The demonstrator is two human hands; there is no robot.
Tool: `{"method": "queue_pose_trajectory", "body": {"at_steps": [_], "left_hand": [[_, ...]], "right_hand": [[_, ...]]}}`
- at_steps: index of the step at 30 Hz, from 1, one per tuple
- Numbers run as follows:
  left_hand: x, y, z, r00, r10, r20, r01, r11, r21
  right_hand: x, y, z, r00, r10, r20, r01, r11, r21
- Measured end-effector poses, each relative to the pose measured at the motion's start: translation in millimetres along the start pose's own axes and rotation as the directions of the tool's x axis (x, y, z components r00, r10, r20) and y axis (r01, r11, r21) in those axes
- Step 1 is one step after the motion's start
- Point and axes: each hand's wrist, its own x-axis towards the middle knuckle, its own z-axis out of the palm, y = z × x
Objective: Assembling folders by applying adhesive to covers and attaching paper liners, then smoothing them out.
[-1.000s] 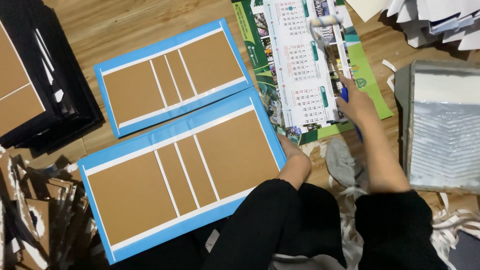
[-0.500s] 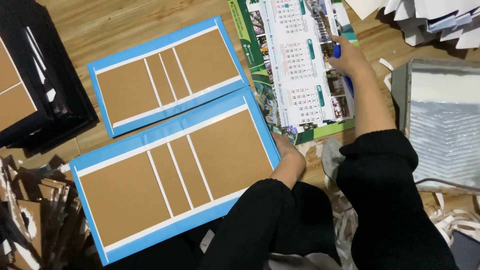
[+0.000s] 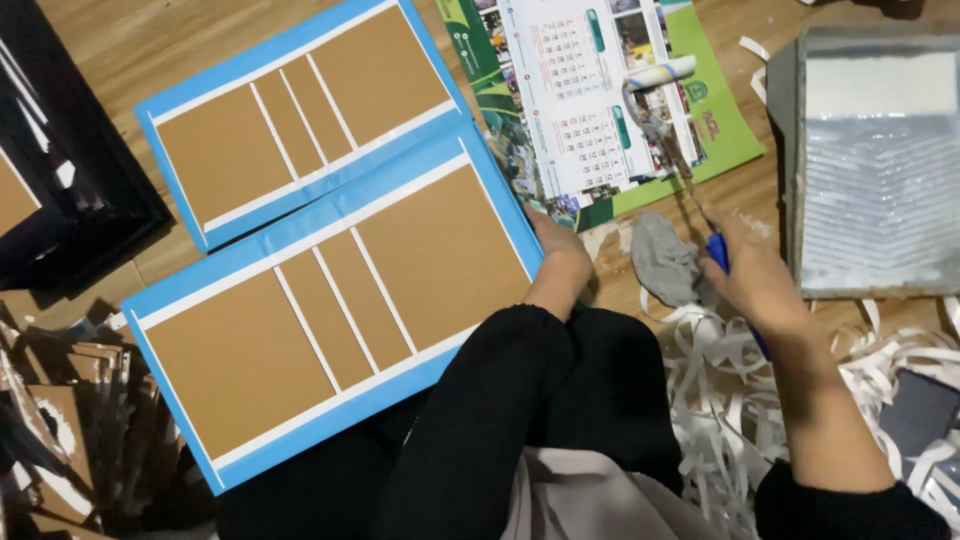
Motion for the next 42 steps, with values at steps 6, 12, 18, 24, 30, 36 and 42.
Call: {"method": "queue_pose_trajectory", "body": {"at_steps": [6, 12, 18, 24, 30, 36, 42], "left_hand": [[20.9, 0.0, 5.9, 0.997, 0.008, -0.082, -0.017, 0.993, -0.114], [-36.0, 5.8, 5.7, 0.956, -0.176, -0.234, 0.116, 0.961, -0.250], [-64.1, 1.8, 0.1, 0.967, -0.165, -0.192, 0.120, 0.966, -0.228], [-34.6, 8.1, 5.3, 0.957, -0.169, -0.237, 0.107, 0.962, -0.253], [-35.7, 7.0, 7.7, 0.966, -0.166, -0.200, 0.108, 0.956, -0.272], [-9.7, 10.9, 12.7, 0.964, -0.165, -0.208, 0.107, 0.959, -0.264], [-35.3, 11.1, 9.3, 0.965, -0.174, -0.198, 0.139, 0.974, -0.180]], "right_hand": [[-39.8, 79.7, 65.5, 0.956, -0.208, -0.208, 0.161, 0.962, -0.222], [-7.4, 69.3, 60.0, 0.992, 0.122, -0.029, -0.125, 0.966, -0.224], [-43.8, 65.0, 67.6, 0.990, 0.129, -0.065, -0.140, 0.967, -0.215], [-58.0, 43.4, 65.5, 0.986, 0.149, -0.069, -0.158, 0.975, -0.157], [-58.0, 22.5, 74.7, 0.982, 0.190, 0.000, -0.190, 0.981, -0.049], [-98.7, 21.8, 58.7, 0.964, 0.234, 0.126, -0.221, 0.969, -0.110], [-29.8, 46.1, 82.5, 0.992, 0.124, -0.004, -0.120, 0.959, -0.257]]}}
